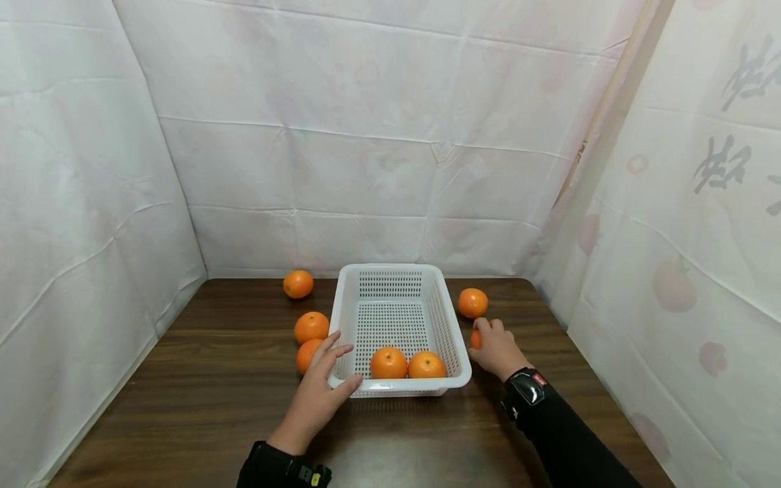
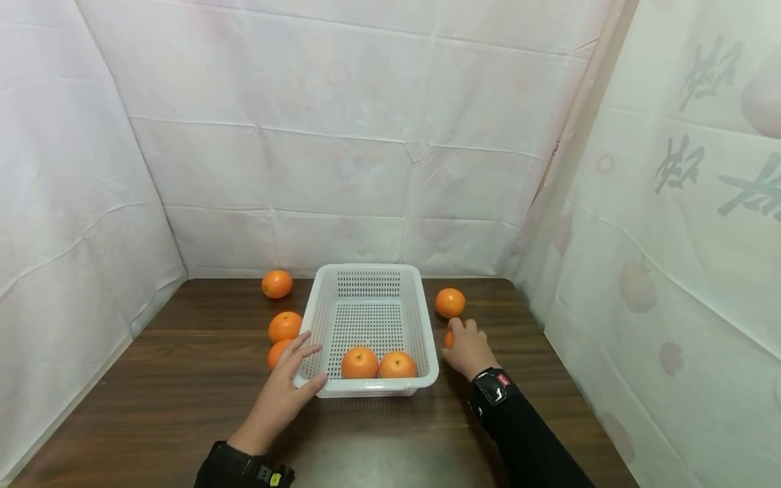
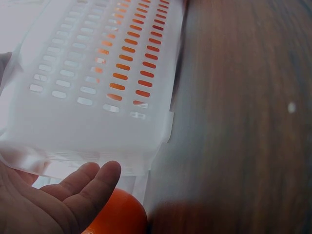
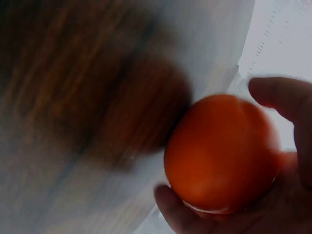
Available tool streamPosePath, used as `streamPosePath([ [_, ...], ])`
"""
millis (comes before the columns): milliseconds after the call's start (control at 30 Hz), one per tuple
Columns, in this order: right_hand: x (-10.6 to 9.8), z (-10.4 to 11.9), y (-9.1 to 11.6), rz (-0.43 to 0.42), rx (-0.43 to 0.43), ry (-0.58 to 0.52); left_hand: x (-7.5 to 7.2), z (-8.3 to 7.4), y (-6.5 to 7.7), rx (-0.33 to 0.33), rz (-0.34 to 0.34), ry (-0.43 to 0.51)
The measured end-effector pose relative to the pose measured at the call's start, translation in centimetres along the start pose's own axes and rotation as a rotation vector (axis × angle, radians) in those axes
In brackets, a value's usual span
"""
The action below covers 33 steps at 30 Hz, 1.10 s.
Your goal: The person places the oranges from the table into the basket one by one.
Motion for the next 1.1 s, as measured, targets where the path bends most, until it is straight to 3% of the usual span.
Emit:
streamPosePath([
  [133,0.2,0.0,0.1,0.042,0.01,0.029,-0.1,-0.1,0.0,-0.005,0.011,-0.005],
  [800,0.1,0.7,1.2,0.076,0.008,0.095,-0.2,-0.3,0.1,-0.015,0.016,0.002],
  [1100,0.1,-0.2,1.1,0.073,0.043,0.053,-0.2,-0.3,0.1,-0.021,0.013,0.005],
])
Point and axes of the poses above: each hand's wrist, its own y-axis away from the middle knuckle, its own x-axis out of the palm, z = x × y, the point moved 1 cm from there along -y, towards the middle knuckle, and after that the axes turned 14 degrees about -y, right-handed, at the moved point
